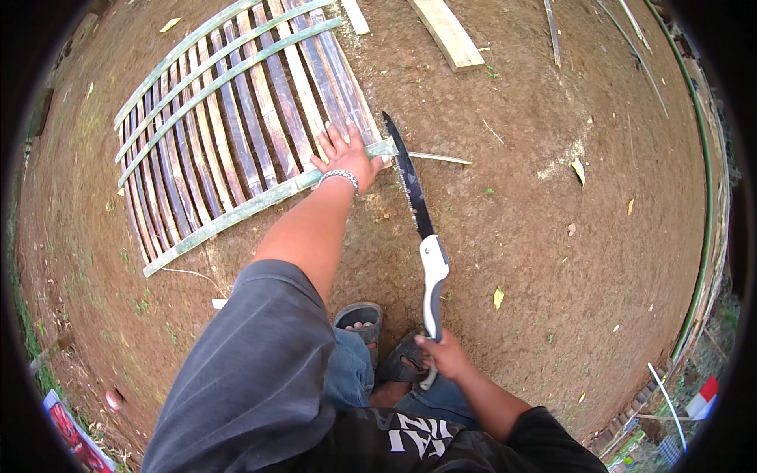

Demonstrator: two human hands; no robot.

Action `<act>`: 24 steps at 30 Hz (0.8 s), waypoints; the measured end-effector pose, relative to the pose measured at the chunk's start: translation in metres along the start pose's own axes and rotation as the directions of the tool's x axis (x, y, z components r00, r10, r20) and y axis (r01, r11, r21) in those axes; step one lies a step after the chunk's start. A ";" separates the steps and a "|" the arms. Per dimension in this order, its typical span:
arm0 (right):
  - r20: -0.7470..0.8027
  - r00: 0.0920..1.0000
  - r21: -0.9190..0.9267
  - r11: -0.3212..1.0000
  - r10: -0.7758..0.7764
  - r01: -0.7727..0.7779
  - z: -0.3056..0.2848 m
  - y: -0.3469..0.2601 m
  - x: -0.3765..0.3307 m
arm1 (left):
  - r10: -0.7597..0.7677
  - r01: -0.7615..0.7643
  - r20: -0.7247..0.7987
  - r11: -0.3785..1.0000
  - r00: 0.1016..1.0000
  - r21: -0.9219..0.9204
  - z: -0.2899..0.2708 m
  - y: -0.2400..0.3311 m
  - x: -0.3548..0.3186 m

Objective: The person uses a hand saw to cut a wooden slat on a wooden pallet frame. They position the saw, cut through the wood, and then remove the cut piece.

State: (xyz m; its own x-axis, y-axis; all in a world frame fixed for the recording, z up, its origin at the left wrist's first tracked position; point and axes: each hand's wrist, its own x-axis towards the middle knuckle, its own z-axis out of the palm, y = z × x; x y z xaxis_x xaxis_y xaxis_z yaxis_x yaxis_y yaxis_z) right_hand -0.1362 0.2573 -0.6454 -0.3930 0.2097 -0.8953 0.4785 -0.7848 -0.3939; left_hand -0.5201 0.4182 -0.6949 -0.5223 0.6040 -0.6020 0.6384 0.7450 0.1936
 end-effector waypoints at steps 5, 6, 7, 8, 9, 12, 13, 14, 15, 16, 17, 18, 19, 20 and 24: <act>0.176 0.977 0.196 0.968 0.123 -0.158 -0.050 -0.062 -0.053 | 0.010 -0.010 -0.011 1.000 1.000 0.013 0.004 -0.002 0.000; 0.166 0.979 0.239 0.959 0.117 -0.155 -0.059 -0.069 -0.059 | 0.006 -0.005 -0.010 1.000 1.000 0.013 0.005 -0.002 -0.001; 0.151 0.983 0.285 0.947 0.107 -0.147 -0.062 -0.074 -0.066 | 0.008 -0.008 -0.010 1.000 1.000 0.013 0.005 0.000 -0.001; 0.076 0.995 0.318 0.944 0.068 -0.089 -0.060 -0.081 -0.072 | 0.004 -0.004 -0.013 1.000 1.000 0.018 0.004 0.000 -0.001; 0.001 0.999 0.347 0.937 0.032 -0.030 -0.057 -0.087 -0.079 | 0.008 -0.007 -0.015 1.000 1.000 0.014 0.003 0.000 0.000; -0.180 0.979 0.155 0.980 -0.096 0.124 -0.058 -0.087 -0.079 | 0.009 -0.010 0.005 1.000 1.000 0.013 0.000 0.000 -0.003; -0.226 0.961 0.041 0.985 -0.156 0.170 -0.060 -0.084 -0.074 | 0.011 -0.012 0.020 1.000 1.000 0.021 -0.003 0.002 -0.005; -0.287 0.937 -0.054 0.980 -0.200 0.193 -0.056 -0.074 -0.062 | 0.013 -0.014 0.034 1.000 0.999 0.028 -0.006 0.003 -0.006; -0.310 0.926 -0.168 0.971 -0.214 0.168 -0.050 -0.070 -0.051 | 0.016 -0.017 0.038 0.999 0.999 0.037 -0.006 0.004 -0.005; -0.325 0.918 -0.280 0.950 -0.227 0.136 -0.036 -0.074 -0.036 | 0.009 -0.011 0.043 0.999 0.999 0.045 -0.005 0.000 -0.003; -0.338 0.909 -0.383 0.918 -0.243 0.103 -0.024 -0.076 -0.019 | 0.004 -0.007 0.047 0.998 0.999 0.060 -0.004 -0.001 -0.002; -0.347 0.890 -0.478 0.872 -0.295 0.103 -0.017 -0.071 0.002 | 0.004 -0.007 0.048 0.998 0.999 0.062 -0.005 0.001 -0.003; -0.351 0.869 -0.567 0.818 -0.349 0.099 -0.010 -0.068 0.023 | 0.005 -0.008 0.048 0.998 0.999 0.063 -0.006 0.002 -0.003; -0.347 0.873 -0.566 0.819 -0.343 0.097 0.001 -0.070 0.040 | 0.002 -0.005 0.048 0.998 0.999 0.069 -0.005 0.002 -0.004; -0.331 0.851 -0.549 0.816 -0.408 0.178 0.032 -0.071 0.088 | 0.107 -0.084 -0.107 0.977 0.989 0.194 0.007 -0.001 -0.003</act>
State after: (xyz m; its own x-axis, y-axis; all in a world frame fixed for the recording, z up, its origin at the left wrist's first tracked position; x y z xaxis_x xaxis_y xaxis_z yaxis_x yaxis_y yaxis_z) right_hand -0.2299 0.3135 -0.6898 -0.2699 0.6914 -0.6701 0.7522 -0.2831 -0.5951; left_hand -0.5151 0.4138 -0.6993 -0.5086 0.7069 -0.4915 0.7780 0.6219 0.0894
